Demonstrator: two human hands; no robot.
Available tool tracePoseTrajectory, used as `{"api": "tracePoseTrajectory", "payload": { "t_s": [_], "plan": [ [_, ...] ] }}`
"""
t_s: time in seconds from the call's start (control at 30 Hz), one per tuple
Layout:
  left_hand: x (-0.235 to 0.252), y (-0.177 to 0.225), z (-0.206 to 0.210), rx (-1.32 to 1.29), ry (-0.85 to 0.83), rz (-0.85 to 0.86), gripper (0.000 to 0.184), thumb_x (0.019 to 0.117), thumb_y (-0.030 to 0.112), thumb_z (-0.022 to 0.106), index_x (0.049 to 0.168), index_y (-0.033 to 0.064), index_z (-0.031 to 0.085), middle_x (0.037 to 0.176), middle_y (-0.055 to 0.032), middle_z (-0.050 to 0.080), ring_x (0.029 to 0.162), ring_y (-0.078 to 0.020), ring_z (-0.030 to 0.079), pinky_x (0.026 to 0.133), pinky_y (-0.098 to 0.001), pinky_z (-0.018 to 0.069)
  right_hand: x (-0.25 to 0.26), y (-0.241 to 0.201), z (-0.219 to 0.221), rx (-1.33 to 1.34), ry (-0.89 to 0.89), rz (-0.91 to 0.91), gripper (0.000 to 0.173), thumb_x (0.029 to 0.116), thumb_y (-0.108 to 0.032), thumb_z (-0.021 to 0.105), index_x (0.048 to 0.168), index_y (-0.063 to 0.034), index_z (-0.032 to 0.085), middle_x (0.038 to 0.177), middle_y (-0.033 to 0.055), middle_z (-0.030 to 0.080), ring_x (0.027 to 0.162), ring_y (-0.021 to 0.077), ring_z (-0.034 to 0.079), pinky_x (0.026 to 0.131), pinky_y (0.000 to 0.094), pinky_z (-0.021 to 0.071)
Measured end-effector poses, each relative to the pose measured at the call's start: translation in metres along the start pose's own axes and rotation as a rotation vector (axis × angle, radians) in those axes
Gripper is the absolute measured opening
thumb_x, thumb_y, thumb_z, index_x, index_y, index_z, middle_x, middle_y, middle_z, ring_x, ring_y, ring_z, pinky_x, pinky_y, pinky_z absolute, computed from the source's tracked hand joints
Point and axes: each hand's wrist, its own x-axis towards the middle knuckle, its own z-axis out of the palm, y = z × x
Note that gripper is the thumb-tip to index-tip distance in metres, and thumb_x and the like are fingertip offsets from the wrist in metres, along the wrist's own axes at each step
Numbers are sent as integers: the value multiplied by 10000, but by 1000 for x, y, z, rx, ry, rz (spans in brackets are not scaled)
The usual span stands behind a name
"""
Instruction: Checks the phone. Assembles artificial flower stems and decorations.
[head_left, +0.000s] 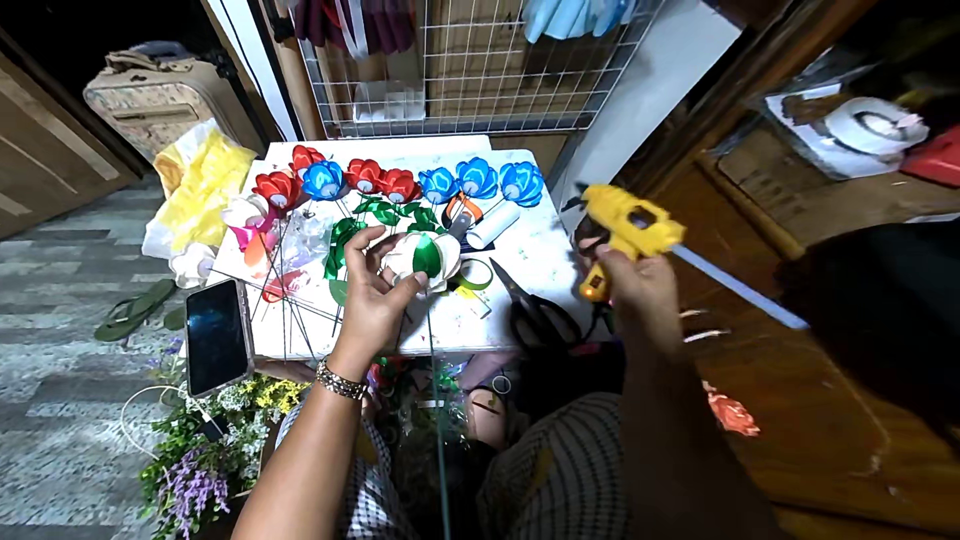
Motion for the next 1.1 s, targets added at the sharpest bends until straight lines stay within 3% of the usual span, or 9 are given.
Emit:
{"api": "tracePoseTrajectory", "payload": {
  "t_s": [0.2,0.33,0.47,0.6,0.7,0.83,0.9,1.0,1.1],
  "plan": [
    [-1,6,3,-53,-3,-337,683,984,70,605,1553,277,290,1001,0,715,726,-30,658,672,-194,552,24,33,19,-102,-98,188,360,1034,-193,575,1317,29,547,1087,113,657,872,94,618,817,318,535],
    [-2,0,-1,-144,13,-384,614,1000,111,578,1542,259,332,1019,-12,701,799,-68,672,764,-262,567,22,30,25,-279,-194,247,458,1046,-269,593,1368,52,535,1241,262,634,1128,325,633,1014,532,478],
    [1,-2,-4,-219,52,-398,586,993,100,573,1521,240,361,1067,-24,708,842,-88,693,775,-282,583,4,4,-9,-591,-317,146,516,943,-173,737,1365,59,550,1292,347,574,1206,514,555,989,705,433],
    [4,0,-4,-322,54,-415,519,988,101,546,1476,186,390,1043,-38,683,849,-111,693,776,-293,590,-24,-43,-37,-526,-420,-144,185,882,33,741,1063,33,705,997,173,647,845,269,649,754,456,571],
    [4,0,2,-348,20,-433,432,1004,100,520,1420,190,445,1052,-32,679,818,-100,690,734,-269,595,-39,-50,-16,-171,-416,-320,74,858,-62,695,919,-43,733,854,-7,662,602,22,609,539,204,566],
    [2,-5,14,-328,-41,-468,476,996,104,552,1450,158,420,1043,-45,690,834,-117,695,750,-302,598,-47,-49,29,-192,-281,-515,247,993,-189,611,920,14,733,741,29,676,590,2,575,570,179,508],
    [1,-5,21,-301,-68,-508,490,999,98,561,1459,159,403,1024,-46,692,799,-109,688,717,-284,589,-42,-38,47,-184,-176,-697,433,1041,-281,529,761,2,699,667,46,630,619,47,581,602,215,498],
    [-1,-7,27,-294,-99,-543,502,995,91,587,1456,157,398,980,-49,702,720,-98,678,641,-253,578,-39,-29,61,-144,-249,-794,476,1077,-444,409,1019,-143,773,1284,169,593,1255,245,517,1066,400,420],
    [-3,-6,32,-294,-97,-566,493,995,67,598,1445,155,417,996,-54,684,701,-89,658,620,-235,563,-38,-21,70,-292,-343,-789,629,1062,-588,213,1266,-269,716,1626,255,282,1531,403,216,1212,563,224]
  ]
}}
